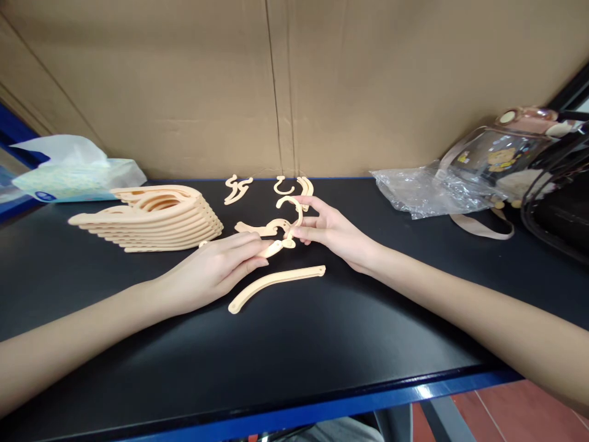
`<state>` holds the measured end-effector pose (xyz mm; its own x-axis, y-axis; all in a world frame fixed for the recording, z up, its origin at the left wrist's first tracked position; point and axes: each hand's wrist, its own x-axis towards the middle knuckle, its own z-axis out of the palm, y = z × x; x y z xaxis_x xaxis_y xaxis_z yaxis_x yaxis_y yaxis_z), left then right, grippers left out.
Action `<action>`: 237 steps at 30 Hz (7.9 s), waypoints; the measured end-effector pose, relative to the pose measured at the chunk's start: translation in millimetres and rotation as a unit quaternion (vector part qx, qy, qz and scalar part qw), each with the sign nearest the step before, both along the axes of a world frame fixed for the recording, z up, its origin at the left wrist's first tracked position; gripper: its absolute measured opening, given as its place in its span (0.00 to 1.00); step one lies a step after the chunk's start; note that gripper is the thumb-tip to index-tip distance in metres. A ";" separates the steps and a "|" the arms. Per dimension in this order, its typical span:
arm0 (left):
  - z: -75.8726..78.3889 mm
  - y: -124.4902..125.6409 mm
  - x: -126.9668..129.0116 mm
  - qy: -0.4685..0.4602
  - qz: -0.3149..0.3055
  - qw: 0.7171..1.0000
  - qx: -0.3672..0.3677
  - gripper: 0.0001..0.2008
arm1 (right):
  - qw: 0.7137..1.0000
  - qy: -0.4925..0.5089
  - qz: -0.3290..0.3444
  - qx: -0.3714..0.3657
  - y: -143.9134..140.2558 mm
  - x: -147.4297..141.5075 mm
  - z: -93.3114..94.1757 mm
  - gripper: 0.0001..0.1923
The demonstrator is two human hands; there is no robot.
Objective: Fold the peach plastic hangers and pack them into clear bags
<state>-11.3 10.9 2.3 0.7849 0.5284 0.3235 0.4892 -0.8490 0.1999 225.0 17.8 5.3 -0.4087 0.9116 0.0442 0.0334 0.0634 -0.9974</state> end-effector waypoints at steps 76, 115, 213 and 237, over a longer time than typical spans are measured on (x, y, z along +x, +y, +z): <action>3.0 -4.2 3.6 0.026 -0.071 0.994 0.083 0.13 | 0.987 0.043 0.145 -0.052 6.9 8.7 4.7 0.28; 4.1 -4.7 3.1 0.059 -0.040 0.984 0.164 0.13 | 0.994 -0.063 0.037 0.077 1.2 1.2 0.9 0.26; 26.0 -6.5 -4.2 -0.282 0.128 0.699 -0.645 0.09 | 0.619 -0.443 -0.044 0.647 -22.2 -6.6 -3.9 0.18; 25.8 -6.8 0.2 -0.226 0.141 0.773 -0.576 0.15 | 0.646 -0.501 0.000 0.576 -33.1 -9.5 -4.7 0.24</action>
<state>-11.1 4.1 28.0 0.5305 0.7995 -0.2816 0.2816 0.1472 0.9482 215.5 -15.3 0.6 -0.7580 0.5099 0.4068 0.6260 0.7440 0.2338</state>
